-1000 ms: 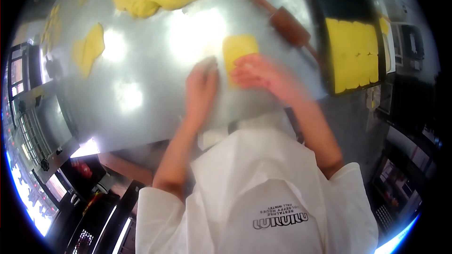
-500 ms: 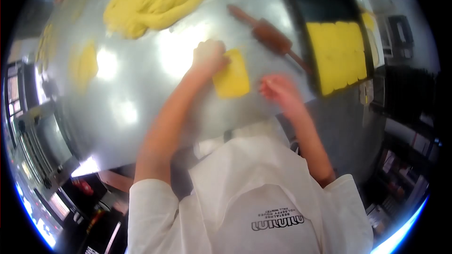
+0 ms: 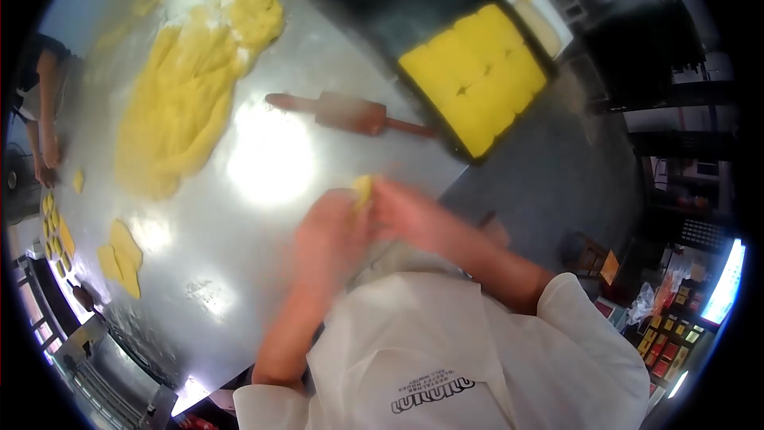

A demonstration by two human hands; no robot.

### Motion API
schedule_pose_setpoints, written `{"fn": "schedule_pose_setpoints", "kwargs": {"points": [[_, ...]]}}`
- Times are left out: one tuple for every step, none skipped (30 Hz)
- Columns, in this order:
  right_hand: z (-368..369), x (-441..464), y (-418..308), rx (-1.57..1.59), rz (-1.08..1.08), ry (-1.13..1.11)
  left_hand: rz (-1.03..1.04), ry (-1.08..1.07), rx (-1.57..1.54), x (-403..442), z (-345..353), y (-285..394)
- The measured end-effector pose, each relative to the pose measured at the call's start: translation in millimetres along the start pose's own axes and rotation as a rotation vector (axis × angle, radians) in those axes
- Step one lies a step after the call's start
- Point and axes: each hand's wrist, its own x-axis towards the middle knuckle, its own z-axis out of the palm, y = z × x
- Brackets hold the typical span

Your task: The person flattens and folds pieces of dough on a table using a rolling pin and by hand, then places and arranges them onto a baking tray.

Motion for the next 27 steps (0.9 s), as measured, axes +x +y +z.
{"fn": "schedule_pose_setpoints", "kwargs": {"points": [[-1,0,-1,0.095,-0.034,-0.035,0.126,0.051,0.003,0,12,1],[-2,1,-4,0.188,-0.068,-0.074,0.252,0.104,0.011,2,22,4],[2,-3,-13,0.162,-0.123,-0.053,0.279,0.103,0.039,6,27,11],[9,-12,-25,0.139,-0.179,-0.03,0.305,0.099,0.068,11,34,20],[13,-19,-37,0.119,-0.233,-0.006,0.332,0.092,0.095,17,39,25],[16,-23,-45,0.032,-0.34,0.035,0.365,0.132,0.056,25,39,29],[16,-27,-52,-0.053,-0.445,0.08,0.397,0.169,0.014,33,36,37],[9,-24,-61,0.023,-0.425,0.069,0.426,0.205,-0.027,41,33,43],[1,-21,-69,0.099,-0.405,0.058,0.422,0.185,-0.078,49,24,40],[-5,-20,-80,0.143,-0.394,0.016,0.334,0.202,-0.134,59,21,34],[-8,-22,-91,0.187,-0.382,-0.027,0.246,0.22,-0.187,69,19,29],[-13,-23,-103,0.231,-0.368,-0.07,0.156,0.238,-0.24,81,20,27],[-18,-22,-116,0.231,-0.332,-0.071,-0.032,0.175,-0.453,98,23,28],[-23,-21,-126,0.223,-0.338,-0.088,-0.223,0.111,-0.664,118,26,30],[-29,-18,-136,0.214,-0.345,-0.106,-0.306,-0.01,-0.81,137,36,12],[-35,-15,-146,0.204,-0.353,-0.127,-0.552,-0.156,-1.046,159,41,7],[-39,-12,-157,0.191,-0.396,-0.16,-0.663,-0.305,-1.204,181,49,-6],[-44,-11,-169,0.173,-0.385,-0.148,-0.774,-0.458,-1.361,199,57,-15],[-47,-11,-182,0.156,-0.373,-0.136,-0.75,-0.447,-1.369,213,61,-8],[-52,-9,-194,0.138,-0.36,-0.124,-0.727,-0.435,-1.377,224,66,4],[-55,-4,-204,0.102,-0.399,-0.098,-0.705,-0.423,-1.385,236,69,12],[-59,2,-213,0.066,-0.438,-0.072,-0.641,-0.386,-1.263,250,71,11],[-65,9,-222,0.029,-0.476,-0.044,-0.554,-0.361,-1.031,267,74,6],[-73,17,-231,-0.141,-0.489,0.048,-0.465,-0.337,-0.8,282,77,2],[-83,27,-240,-0.313,-0.499,0.14,-0.419,-0.283,-0.604,294,74,13],[-93,38,-249,-0.488,-0.505,0.23,-0.294,-0.258,-0.632,306,78,12],[-103,54,-253,-0.545,-0.546,0.27,-0.237,-0.237,-0.594,316,79,20]]}}
